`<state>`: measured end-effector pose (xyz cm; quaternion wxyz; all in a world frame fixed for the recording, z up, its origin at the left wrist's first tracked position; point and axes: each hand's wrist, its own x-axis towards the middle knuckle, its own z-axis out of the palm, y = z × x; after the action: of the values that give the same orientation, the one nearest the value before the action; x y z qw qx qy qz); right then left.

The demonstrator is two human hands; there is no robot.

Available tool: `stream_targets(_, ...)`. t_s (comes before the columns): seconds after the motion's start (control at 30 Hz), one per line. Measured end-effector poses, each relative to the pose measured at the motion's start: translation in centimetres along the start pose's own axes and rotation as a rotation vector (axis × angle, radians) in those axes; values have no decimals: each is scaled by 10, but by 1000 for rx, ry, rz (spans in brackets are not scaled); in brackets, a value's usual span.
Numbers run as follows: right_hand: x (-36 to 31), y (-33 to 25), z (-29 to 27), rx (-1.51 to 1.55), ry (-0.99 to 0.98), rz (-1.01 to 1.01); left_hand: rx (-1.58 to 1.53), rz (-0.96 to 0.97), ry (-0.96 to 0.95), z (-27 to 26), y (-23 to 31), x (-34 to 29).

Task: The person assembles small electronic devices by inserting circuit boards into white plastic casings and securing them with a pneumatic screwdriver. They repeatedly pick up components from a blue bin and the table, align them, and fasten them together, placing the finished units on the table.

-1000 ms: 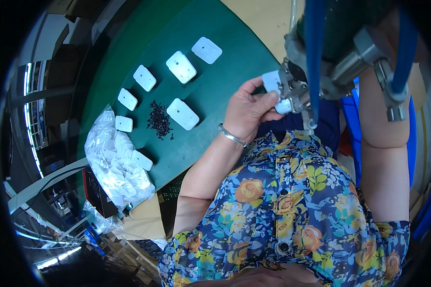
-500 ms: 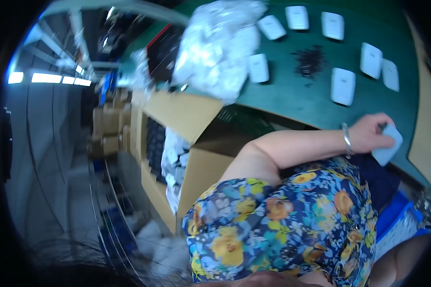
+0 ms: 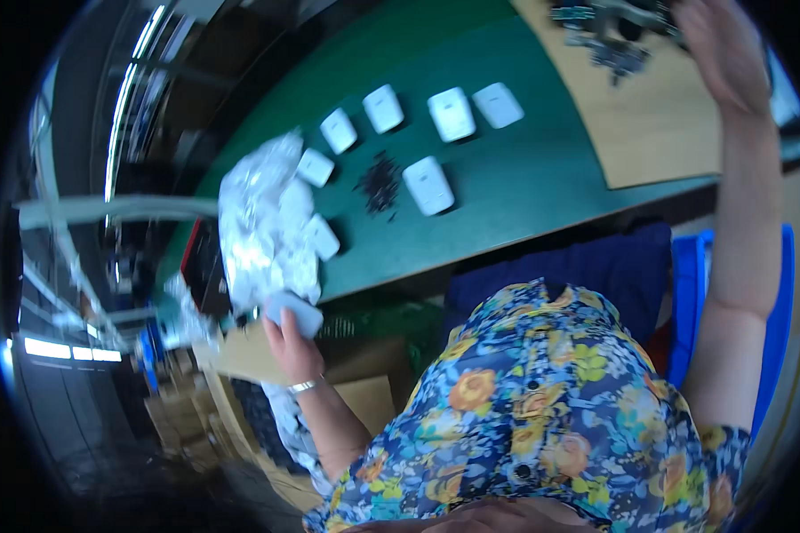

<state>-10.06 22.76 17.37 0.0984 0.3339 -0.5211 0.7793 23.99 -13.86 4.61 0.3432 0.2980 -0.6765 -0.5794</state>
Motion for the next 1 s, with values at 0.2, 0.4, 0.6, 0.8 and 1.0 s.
stream_targets(0.2, -19, 21, -61, -110, 238, 33, 31, -4, -470, 117, -3, 3)
stream_targets(0.4, -64, 73, -139, -697, 309, 62, 202, 228, -611, 213, 20, 107)
stream_targets(0.6, -37, 139, -143, -1138, 35, 135, 457, 261, -729, 287, 4, 179)
stream_targets(0.8, -13, 169, -150, -1248, -121, 58, 927, 259, -904, 295, 11, 202)
stream_targets(1.0, -5, 192, -162, -1179, -18, -43, 1027, 669, -586, 294, 53, 173)
